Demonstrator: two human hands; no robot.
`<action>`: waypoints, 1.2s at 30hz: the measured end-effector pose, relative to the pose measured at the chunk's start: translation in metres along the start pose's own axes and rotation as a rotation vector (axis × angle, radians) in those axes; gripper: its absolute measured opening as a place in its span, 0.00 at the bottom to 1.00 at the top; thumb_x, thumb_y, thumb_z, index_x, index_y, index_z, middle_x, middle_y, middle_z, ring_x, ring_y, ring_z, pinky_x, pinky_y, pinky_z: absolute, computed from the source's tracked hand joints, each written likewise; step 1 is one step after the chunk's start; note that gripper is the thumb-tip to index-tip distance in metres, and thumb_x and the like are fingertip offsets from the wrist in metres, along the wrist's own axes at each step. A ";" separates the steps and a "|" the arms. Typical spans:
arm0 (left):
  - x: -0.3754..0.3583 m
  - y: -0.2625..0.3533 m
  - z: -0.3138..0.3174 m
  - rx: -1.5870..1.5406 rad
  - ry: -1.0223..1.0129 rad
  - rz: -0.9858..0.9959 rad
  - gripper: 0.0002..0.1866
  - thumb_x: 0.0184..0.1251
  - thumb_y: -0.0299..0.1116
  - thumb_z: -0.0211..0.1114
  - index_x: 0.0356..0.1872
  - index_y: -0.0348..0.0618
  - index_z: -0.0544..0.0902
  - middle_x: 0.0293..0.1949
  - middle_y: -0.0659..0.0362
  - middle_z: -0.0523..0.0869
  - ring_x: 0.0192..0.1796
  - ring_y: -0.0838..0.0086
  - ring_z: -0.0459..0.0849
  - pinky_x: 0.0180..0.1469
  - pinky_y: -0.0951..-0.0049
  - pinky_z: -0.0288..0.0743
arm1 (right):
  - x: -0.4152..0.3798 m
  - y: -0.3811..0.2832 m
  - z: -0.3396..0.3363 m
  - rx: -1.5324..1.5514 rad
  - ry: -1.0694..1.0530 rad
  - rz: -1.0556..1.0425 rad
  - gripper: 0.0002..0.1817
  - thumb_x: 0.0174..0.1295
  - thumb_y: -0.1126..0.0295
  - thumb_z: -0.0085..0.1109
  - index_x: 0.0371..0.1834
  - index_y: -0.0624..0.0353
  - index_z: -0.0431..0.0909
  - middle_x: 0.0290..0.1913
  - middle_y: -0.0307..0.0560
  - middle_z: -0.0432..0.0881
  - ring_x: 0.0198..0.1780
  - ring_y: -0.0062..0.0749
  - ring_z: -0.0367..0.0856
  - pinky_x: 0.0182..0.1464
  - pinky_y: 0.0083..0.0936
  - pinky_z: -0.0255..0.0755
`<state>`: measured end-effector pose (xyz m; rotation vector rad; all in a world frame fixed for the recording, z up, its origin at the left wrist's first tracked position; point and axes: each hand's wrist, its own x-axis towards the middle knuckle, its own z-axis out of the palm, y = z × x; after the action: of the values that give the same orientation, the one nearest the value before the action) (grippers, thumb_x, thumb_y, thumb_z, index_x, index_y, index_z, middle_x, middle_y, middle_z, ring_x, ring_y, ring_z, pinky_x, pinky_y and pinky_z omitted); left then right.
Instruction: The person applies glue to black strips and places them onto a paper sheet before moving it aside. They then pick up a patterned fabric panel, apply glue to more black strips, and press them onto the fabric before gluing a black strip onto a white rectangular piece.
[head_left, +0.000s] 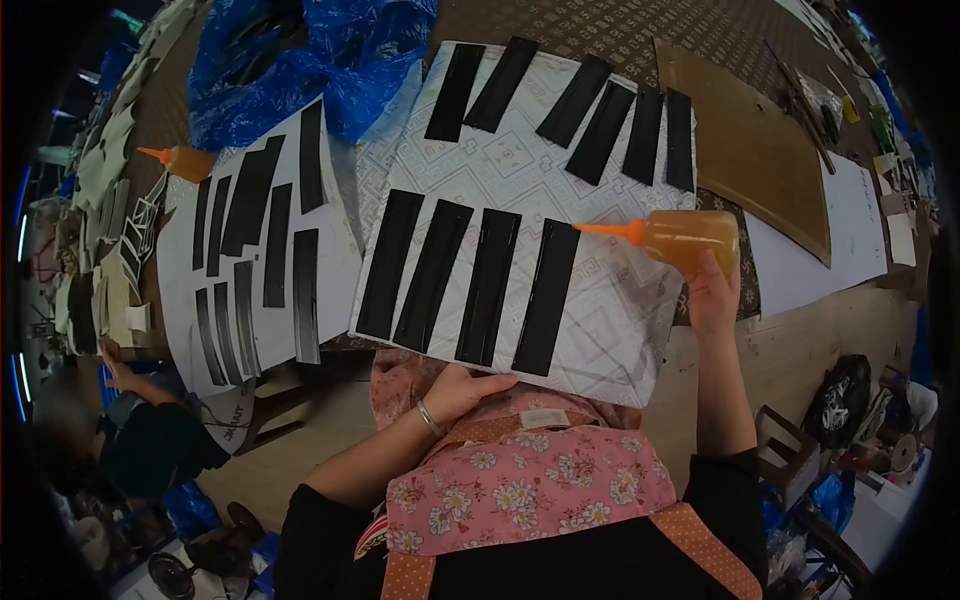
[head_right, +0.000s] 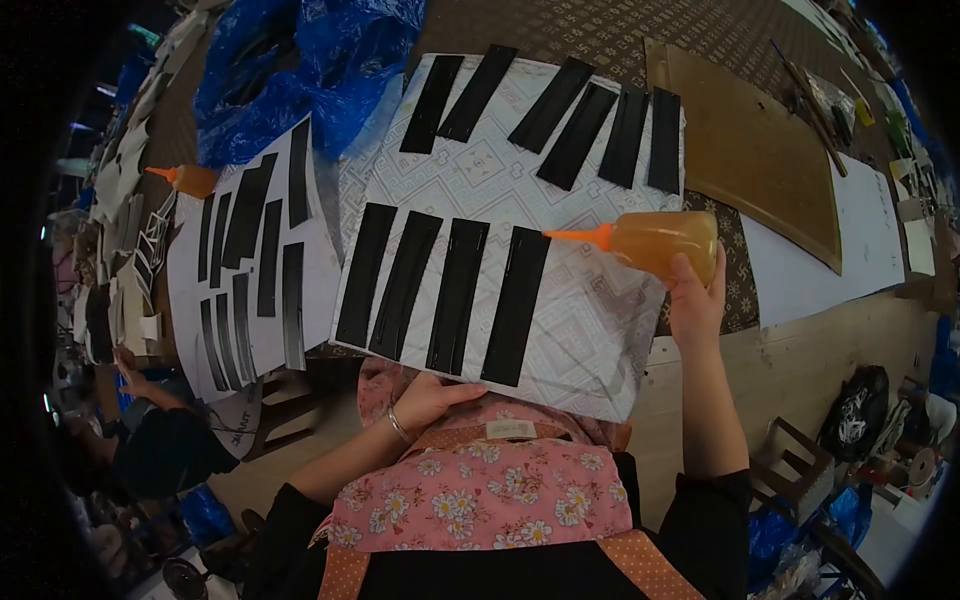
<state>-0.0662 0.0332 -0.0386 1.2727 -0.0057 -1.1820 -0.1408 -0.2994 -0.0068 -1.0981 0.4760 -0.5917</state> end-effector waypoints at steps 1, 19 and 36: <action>0.000 0.000 0.000 0.013 0.003 -0.015 0.22 0.50 0.27 0.69 0.49 0.36 0.76 0.44 0.59 0.80 0.45 0.75 0.78 0.48 0.76 0.72 | -0.001 -0.001 0.001 -0.013 -0.023 0.023 0.32 0.56 0.71 0.58 0.63 0.60 0.54 0.53 0.45 0.69 0.54 0.32 0.70 0.58 0.33 0.65; -0.014 0.002 -0.014 -0.309 0.174 0.056 0.09 0.62 0.26 0.58 0.42 0.39 0.76 0.38 0.59 0.81 0.37 0.75 0.80 0.39 0.78 0.75 | -0.135 0.040 -0.033 0.540 0.092 0.234 0.27 0.62 0.46 0.43 0.58 0.50 0.64 0.55 0.41 0.72 0.51 0.31 0.74 0.38 0.25 0.76; -0.074 0.036 -0.083 0.014 0.113 0.465 0.11 0.65 0.30 0.55 0.48 0.41 0.73 0.41 0.62 0.78 0.41 0.82 0.77 0.37 0.84 0.71 | -0.061 0.039 -0.034 1.312 -0.280 0.306 0.24 0.52 0.70 0.59 0.53 0.58 0.66 0.46 0.39 0.71 0.46 0.28 0.66 0.44 0.26 0.65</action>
<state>-0.0277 0.1365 -0.0008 1.2627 -0.2160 -0.7113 -0.2000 -0.2693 -0.0517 0.1565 -0.0508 -0.3397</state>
